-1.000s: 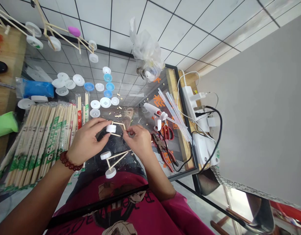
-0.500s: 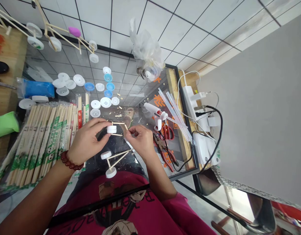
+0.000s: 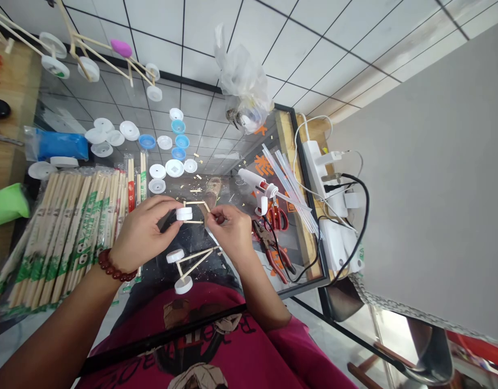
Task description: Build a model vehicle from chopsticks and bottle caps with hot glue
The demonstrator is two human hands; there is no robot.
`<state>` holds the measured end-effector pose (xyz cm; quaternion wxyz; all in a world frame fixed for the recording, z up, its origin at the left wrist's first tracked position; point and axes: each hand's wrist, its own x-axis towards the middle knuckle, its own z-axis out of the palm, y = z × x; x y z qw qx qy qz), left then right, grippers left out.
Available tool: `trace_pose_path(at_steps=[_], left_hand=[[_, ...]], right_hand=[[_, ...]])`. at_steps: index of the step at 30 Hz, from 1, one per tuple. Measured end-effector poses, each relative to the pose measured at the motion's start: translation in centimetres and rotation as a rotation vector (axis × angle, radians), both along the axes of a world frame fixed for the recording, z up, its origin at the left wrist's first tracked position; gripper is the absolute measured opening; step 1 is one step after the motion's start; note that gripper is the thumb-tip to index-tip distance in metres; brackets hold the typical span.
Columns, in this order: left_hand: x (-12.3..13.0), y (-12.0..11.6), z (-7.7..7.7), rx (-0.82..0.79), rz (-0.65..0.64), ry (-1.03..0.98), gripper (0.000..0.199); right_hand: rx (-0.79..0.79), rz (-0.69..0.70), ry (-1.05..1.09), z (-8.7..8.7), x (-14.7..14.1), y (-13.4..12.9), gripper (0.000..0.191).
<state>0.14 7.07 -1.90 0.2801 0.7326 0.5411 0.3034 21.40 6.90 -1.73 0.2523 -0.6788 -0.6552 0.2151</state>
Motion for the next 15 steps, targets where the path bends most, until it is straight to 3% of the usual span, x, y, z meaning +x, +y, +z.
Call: trace_pose_path(at_steps=[15], left_hand=[[0.05, 0.10, 0.22, -0.014, -0.002, 0.024, 0.022]], right_hand=[[-0.046, -0.014, 0.013, -0.07, -0.61, 0.14, 0.010]])
